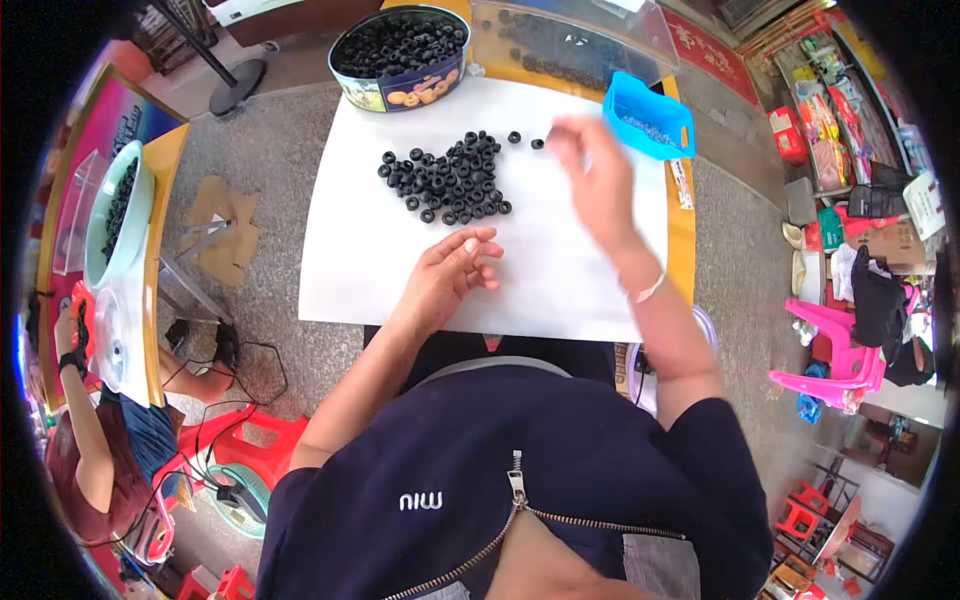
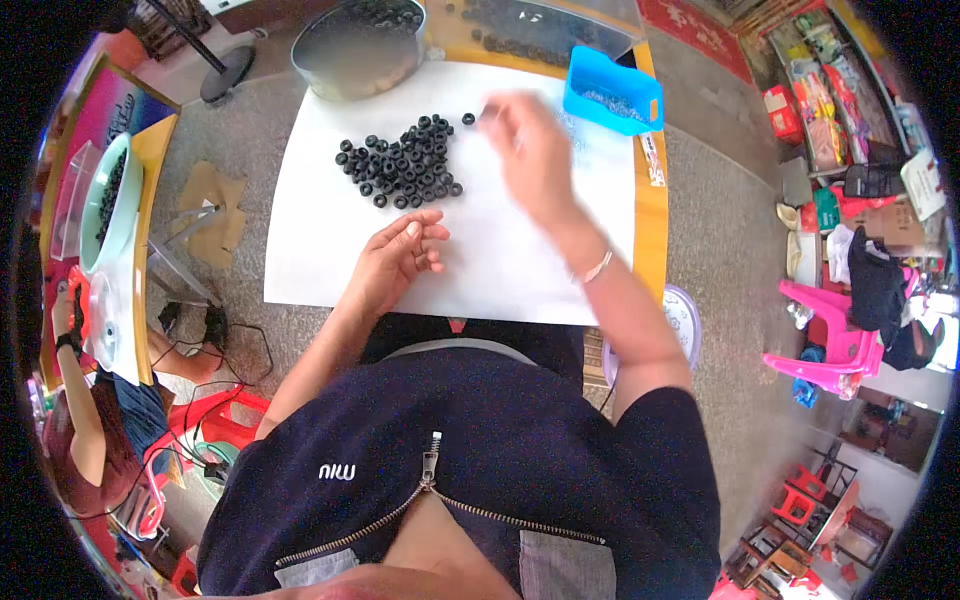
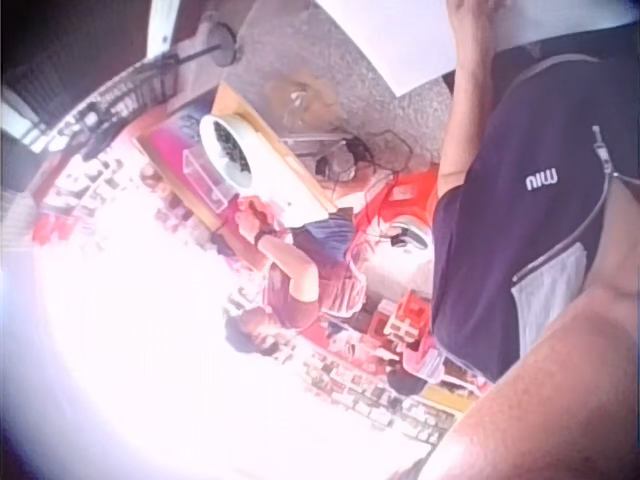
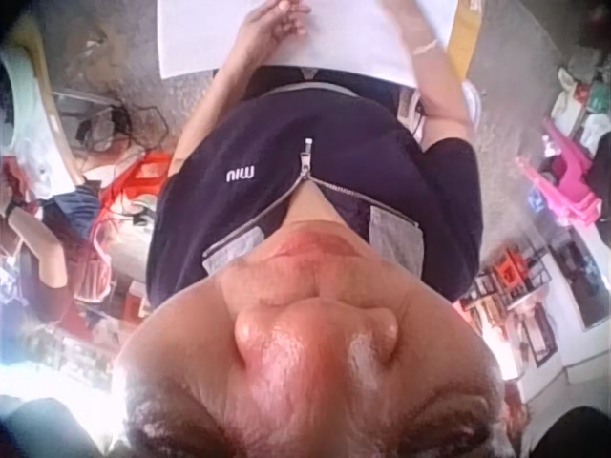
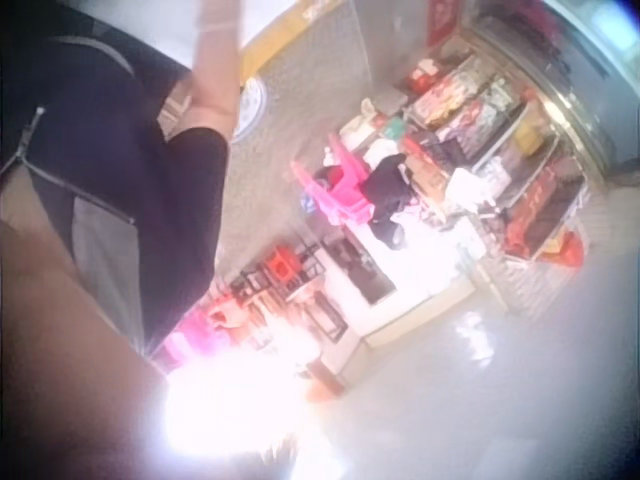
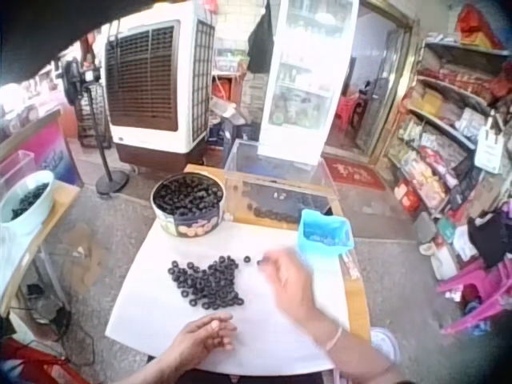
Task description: The recorder is assembling small black rubber rings into plastic fittings on a white workspace.
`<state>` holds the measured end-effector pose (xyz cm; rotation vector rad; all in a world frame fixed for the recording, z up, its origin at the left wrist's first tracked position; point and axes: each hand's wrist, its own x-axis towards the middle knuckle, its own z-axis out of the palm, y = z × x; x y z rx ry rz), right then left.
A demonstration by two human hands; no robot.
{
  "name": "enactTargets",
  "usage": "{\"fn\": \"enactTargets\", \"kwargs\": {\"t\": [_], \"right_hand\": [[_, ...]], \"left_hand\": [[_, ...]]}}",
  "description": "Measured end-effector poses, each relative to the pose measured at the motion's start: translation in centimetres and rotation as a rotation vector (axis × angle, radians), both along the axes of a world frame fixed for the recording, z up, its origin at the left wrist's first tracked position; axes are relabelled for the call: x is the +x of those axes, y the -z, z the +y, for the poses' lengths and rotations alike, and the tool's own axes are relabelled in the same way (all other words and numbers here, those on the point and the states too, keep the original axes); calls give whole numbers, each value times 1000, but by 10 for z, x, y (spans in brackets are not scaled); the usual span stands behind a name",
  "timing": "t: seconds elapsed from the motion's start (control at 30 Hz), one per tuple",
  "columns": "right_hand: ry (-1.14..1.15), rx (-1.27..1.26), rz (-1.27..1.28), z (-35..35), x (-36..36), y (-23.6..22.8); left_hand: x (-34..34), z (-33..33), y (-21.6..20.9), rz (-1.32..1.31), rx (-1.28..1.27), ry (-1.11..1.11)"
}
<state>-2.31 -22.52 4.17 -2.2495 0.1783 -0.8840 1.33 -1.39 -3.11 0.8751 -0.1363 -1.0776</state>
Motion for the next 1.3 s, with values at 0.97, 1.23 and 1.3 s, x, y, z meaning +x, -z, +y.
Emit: {"fn": "enactTargets", "kwargs": {"t": [0.97,1.23,1.3], "right_hand": [[-86,-78,237,31,-26,67],[-198,94,188,59,-47,52],[-187,-85,145,66,-45,51]], "left_hand": [[7,3,7,67,-124,56],[2,0,1,97,-76,-40],[3,-1,4,101,-82,-47]]}}
